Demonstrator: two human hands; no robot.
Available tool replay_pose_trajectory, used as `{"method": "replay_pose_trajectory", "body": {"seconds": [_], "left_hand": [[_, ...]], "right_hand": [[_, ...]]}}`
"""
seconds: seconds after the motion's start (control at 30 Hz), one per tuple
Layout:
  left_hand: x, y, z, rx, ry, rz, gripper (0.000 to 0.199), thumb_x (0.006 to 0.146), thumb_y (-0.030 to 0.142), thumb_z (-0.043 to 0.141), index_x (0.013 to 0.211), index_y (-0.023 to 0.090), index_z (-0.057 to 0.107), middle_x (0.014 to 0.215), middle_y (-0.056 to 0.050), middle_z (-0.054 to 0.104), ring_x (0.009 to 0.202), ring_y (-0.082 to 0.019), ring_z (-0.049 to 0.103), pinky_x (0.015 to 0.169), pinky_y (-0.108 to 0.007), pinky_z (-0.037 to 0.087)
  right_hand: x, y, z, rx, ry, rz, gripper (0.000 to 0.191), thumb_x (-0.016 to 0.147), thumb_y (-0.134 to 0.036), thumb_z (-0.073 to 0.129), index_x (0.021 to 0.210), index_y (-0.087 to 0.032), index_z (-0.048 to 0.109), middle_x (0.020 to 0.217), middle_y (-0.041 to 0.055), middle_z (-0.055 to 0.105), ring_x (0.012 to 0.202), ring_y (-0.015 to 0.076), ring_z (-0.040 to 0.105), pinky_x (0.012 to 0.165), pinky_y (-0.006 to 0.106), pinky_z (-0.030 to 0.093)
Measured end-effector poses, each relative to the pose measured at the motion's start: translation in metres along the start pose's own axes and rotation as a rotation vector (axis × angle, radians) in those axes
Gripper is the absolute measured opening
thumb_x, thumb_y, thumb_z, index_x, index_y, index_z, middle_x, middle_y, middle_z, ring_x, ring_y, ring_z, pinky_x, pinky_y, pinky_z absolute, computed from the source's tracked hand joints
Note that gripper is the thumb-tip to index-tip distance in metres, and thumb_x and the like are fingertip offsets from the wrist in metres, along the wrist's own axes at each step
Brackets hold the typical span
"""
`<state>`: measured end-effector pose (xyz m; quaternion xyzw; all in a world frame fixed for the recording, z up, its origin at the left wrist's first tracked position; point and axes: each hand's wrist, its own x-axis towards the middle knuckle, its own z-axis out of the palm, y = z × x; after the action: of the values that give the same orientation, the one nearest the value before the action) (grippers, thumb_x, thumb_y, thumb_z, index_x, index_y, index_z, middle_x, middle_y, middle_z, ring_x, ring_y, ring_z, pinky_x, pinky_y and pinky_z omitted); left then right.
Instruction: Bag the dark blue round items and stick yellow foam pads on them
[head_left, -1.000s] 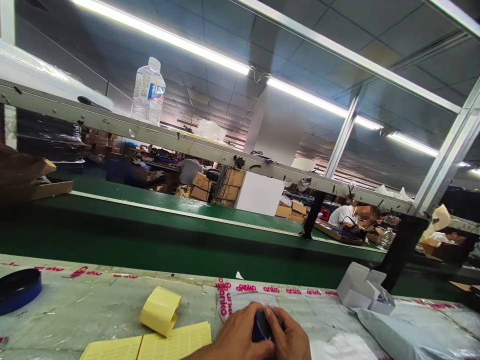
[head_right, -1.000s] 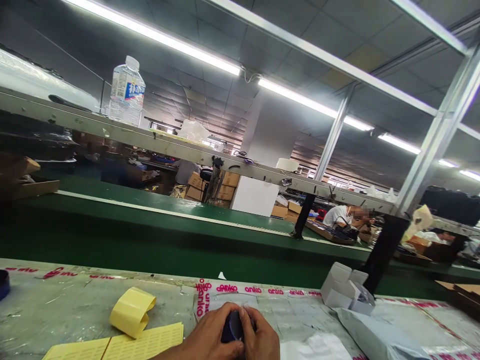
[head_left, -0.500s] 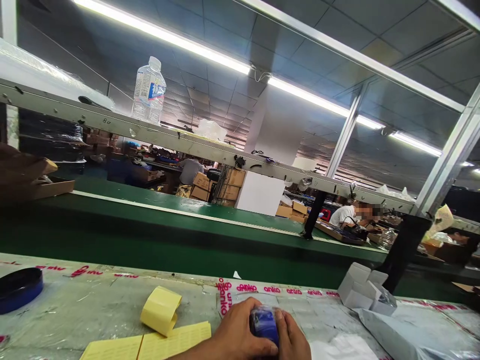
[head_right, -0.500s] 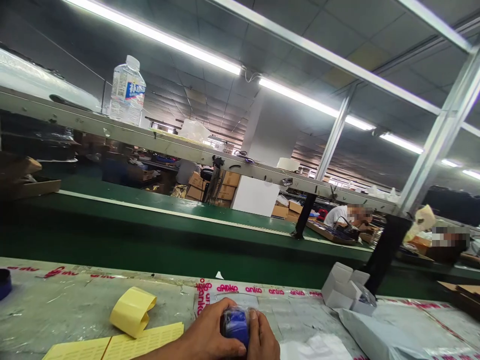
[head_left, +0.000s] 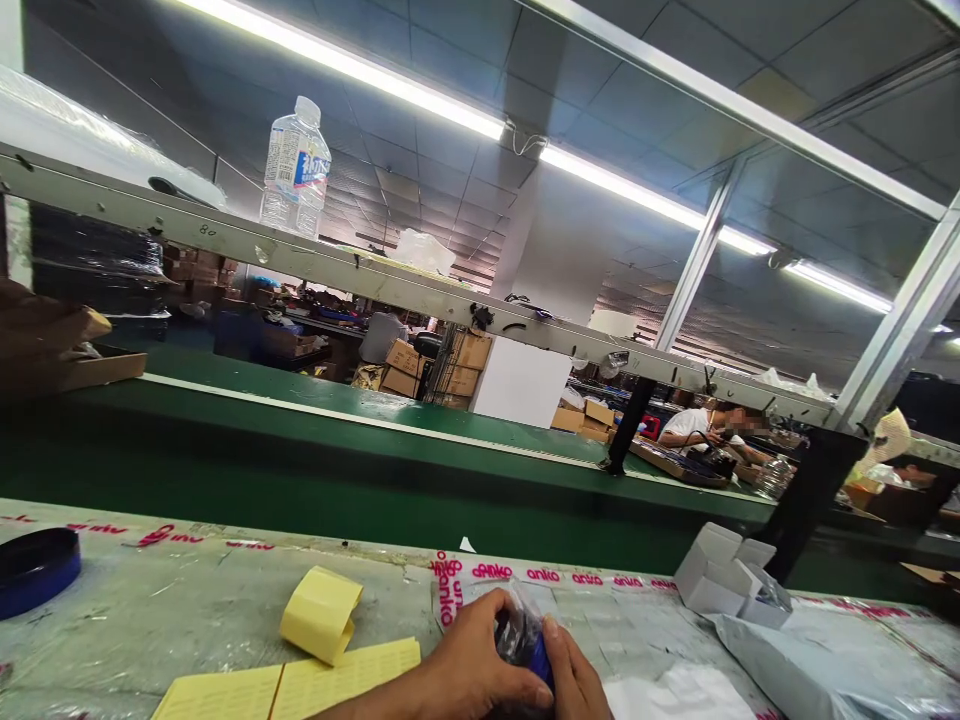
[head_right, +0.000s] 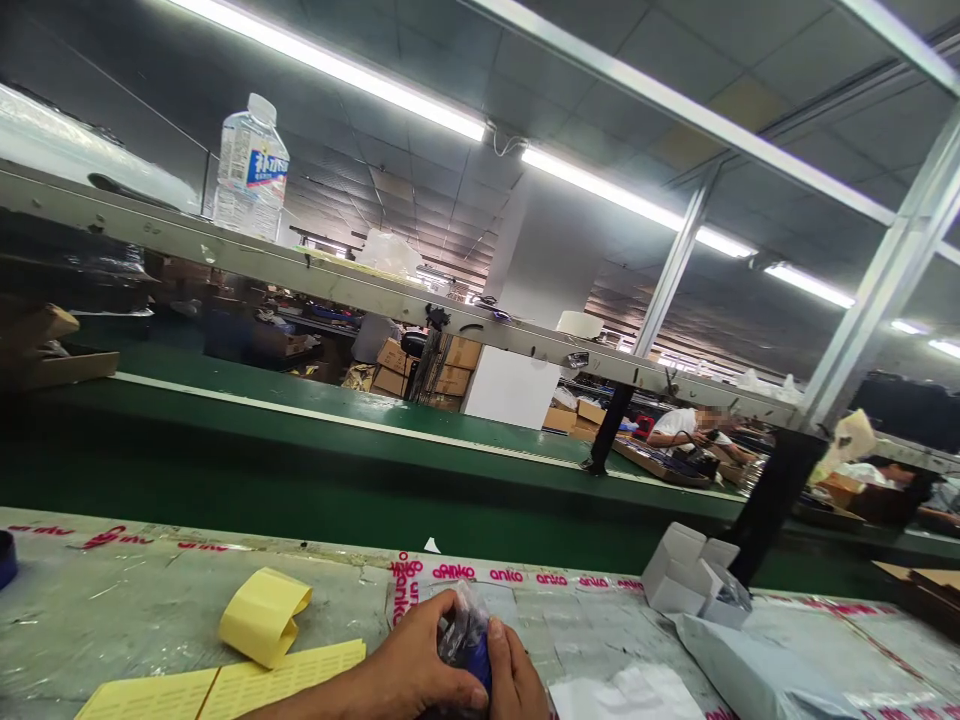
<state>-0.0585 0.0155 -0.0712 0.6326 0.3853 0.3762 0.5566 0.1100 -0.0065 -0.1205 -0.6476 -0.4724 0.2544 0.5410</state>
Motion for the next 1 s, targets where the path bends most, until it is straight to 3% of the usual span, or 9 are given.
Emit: {"method": "replay_pose_trajectory", "body": {"seconds": [0.07,0.13,0.27,0.37,0.47,0.6,0.73,0.87,1.0], "left_hand": [[-0.001,-0.002,0.001,-0.03,-0.049,-0.024,0.067,0.047,0.024,0.096,0.106,0.016,0.065,0.101,-0.003,0.068,0.102,-0.032,0.061,0.085,-0.034,0.049],[-0.003,-0.002,0.003,-0.062,-0.11,-0.052,0.074,0.049,0.027,0.098,0.113,0.017,0.062,0.103,-0.004,0.068,0.103,-0.033,0.062,0.085,-0.036,0.051],[-0.006,-0.001,0.008,-0.111,-0.227,-0.049,0.08,0.051,0.037,0.099,0.117,0.018,0.06,0.107,-0.006,0.068,0.109,-0.036,0.062,0.086,-0.039,0.051],[-0.007,0.001,0.012,-0.138,-0.197,-0.036,0.072,0.049,0.033,0.097,0.109,0.016,0.061,0.099,-0.006,0.068,0.105,-0.036,0.062,0.081,-0.037,0.049],[-0.008,0.005,0.01,-0.223,-0.138,-0.08,0.067,0.047,0.024,0.092,0.104,0.017,0.057,0.086,-0.002,0.067,0.088,-0.029,0.064,0.072,-0.033,0.046],[-0.01,0.008,0.005,-0.347,-0.153,-0.07,0.063,0.049,0.025,0.086,0.101,0.018,0.052,0.086,-0.001,0.066,0.083,-0.024,0.062,0.074,-0.032,0.046],[-0.011,0.004,0.004,-0.373,-0.155,-0.032,0.057,0.051,0.026,0.081,0.097,0.018,0.05,0.082,0.0,0.063,0.076,-0.02,0.058,0.07,-0.029,0.044],[-0.009,-0.004,0.006,-0.376,-0.231,-0.005,0.062,0.053,0.035,0.089,0.097,0.017,0.049,0.083,-0.002,0.062,0.076,-0.021,0.057,0.067,-0.029,0.043],[-0.01,-0.007,0.01,-0.453,-0.275,0.034,0.071,0.058,0.049,0.098,0.098,0.018,0.049,0.086,-0.002,0.061,0.08,-0.02,0.058,0.071,-0.029,0.044]], "right_hand": [[0.0,-0.003,-0.002,-0.006,0.023,0.025,0.083,0.075,-0.098,0.039,0.091,-0.025,0.076,0.104,0.0094,0.077,0.108,0.0371,0.066,0.096,0.043,0.048],[0.0,-0.006,-0.004,-0.009,0.029,0.054,0.08,0.077,-0.097,0.038,0.08,-0.025,0.071,0.083,0.0062,0.074,0.088,0.0332,0.068,0.082,0.041,0.05],[-0.002,-0.011,-0.008,-0.005,0.041,0.086,0.073,0.072,-0.096,0.048,0.068,-0.025,0.059,0.059,-0.0002,0.062,0.067,0.0265,0.061,0.067,0.037,0.047],[-0.002,-0.016,-0.016,0.005,0.106,0.098,0.075,0.072,-0.097,0.047,0.078,-0.024,0.064,0.073,0.0032,0.07,0.08,0.0297,0.065,0.074,0.037,0.049],[-0.002,-0.021,-0.023,0.051,0.163,0.1,0.083,0.077,-0.096,0.04,0.1,-0.021,0.068,0.096,0.0095,0.075,0.098,0.033,0.067,0.082,0.038,0.053],[-0.007,-0.022,-0.019,0.286,0.026,0.129,0.085,0.072,-0.093,0.056,0.124,-0.027,0.065,0.121,0.0112,0.073,0.11,0.0358,0.069,0.08,0.042,0.058],[-0.016,-0.018,-0.004,0.45,-0.107,0.14,0.079,0.05,-0.085,0.082,0.1,-0.024,0.075,0.102,0.012,0.077,0.108,0.0391,0.07,0.083,0.043,0.059],[-0.024,-0.016,0.001,0.535,-0.142,0.137,0.077,0.055,-0.086,0.079,0.094,-0.02,0.075,0.086,0.0099,0.078,0.087,0.0339,0.074,0.079,0.042,0.059],[-0.029,-0.016,-0.007,0.511,-0.103,0.088,0.069,0.058,-0.08,0.083,0.089,-0.018,0.077,0.08,0.0081,0.076,0.084,0.0308,0.073,0.076,0.036,0.056]]}}
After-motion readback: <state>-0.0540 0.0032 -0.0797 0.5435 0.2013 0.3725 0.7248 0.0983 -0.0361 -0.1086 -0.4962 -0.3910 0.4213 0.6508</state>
